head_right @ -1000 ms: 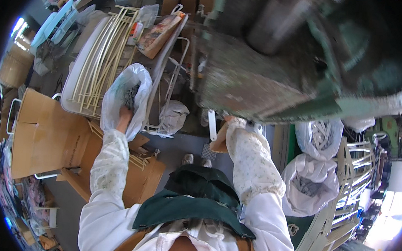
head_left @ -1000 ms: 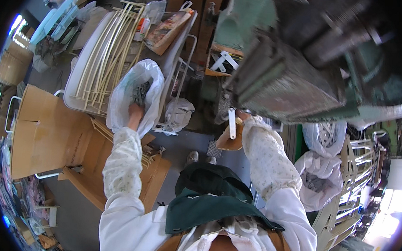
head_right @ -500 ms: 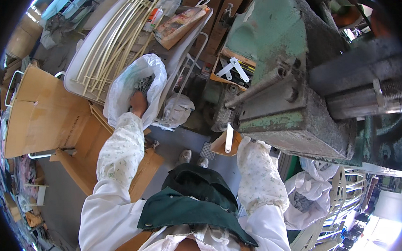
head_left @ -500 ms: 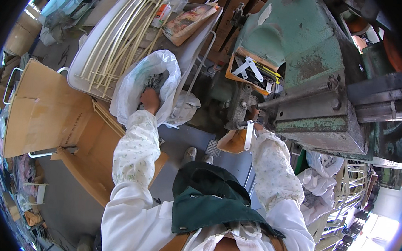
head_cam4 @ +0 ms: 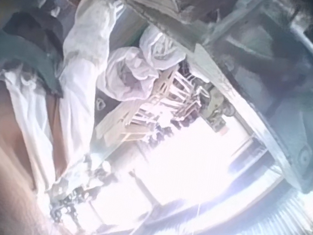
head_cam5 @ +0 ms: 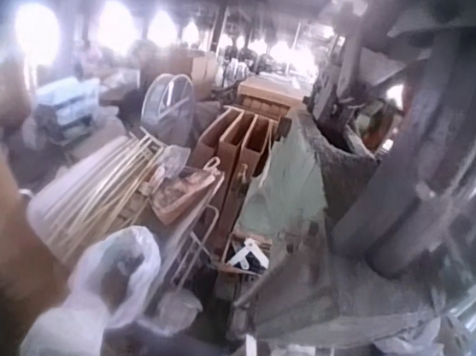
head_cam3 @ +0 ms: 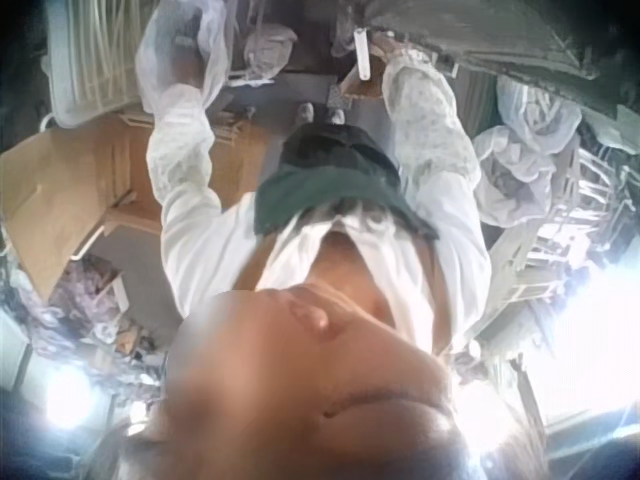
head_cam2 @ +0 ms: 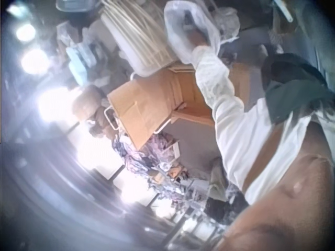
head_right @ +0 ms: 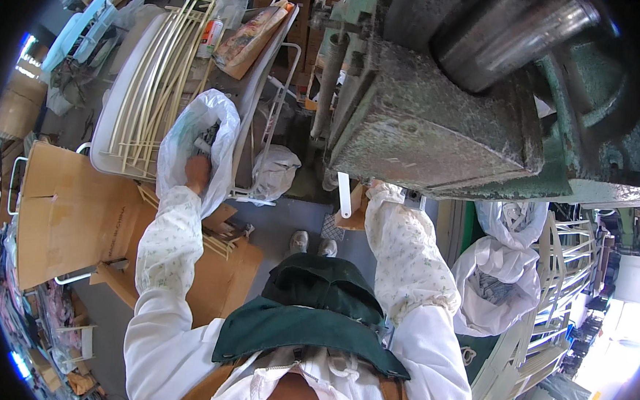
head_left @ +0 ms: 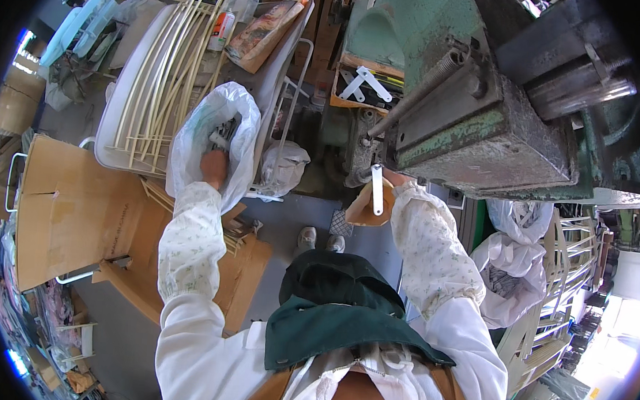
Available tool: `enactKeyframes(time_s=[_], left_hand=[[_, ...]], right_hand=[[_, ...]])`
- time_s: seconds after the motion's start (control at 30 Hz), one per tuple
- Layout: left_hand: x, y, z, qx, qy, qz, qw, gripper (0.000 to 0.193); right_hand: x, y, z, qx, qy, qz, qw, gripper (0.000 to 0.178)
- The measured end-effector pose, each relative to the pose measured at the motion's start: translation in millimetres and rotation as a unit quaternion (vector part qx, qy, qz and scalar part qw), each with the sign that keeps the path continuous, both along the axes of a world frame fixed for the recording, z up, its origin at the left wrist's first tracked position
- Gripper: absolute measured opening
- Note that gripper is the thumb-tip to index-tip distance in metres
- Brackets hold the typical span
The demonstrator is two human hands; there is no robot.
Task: The person repeatedly picks up small white plastic pieces from a bag, aligns them, and presses them together by hand. The assembled pieces are placed into a nearby bag. The process is repeated continuously.
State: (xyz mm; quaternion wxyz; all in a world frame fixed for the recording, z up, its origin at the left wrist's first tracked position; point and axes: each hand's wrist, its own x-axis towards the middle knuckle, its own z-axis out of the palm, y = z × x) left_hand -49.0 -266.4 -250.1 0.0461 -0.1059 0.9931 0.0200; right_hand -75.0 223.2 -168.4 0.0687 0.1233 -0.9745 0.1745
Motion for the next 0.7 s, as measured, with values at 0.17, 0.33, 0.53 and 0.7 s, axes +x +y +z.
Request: enactKeyframes(time_s=[0.17,0.33,0.53,0.7], left_hand=[[-11,9,-38,-0.063,0.119,0.15,0.979,0.018],[-31,21,-54,-0.082,0.153,0.214,0.961,0.017],[-44,21,-46,0.068,0.203,0.047,0.976,0.014],[-58,5,-68,0.006,0.221,0.066,0.973,0.016]], right_hand=[[4,-9,-1,-0.01,0.003,0.009,1.0,0.031],[8,-7,0,-0.009,-0.002,0.009,1.0,0.03],[12,6,2,-0.007,-0.002,-0.002,1.0,0.029],[12,5,6,-0.036,0.023,-0.002,0.999,0.029]])
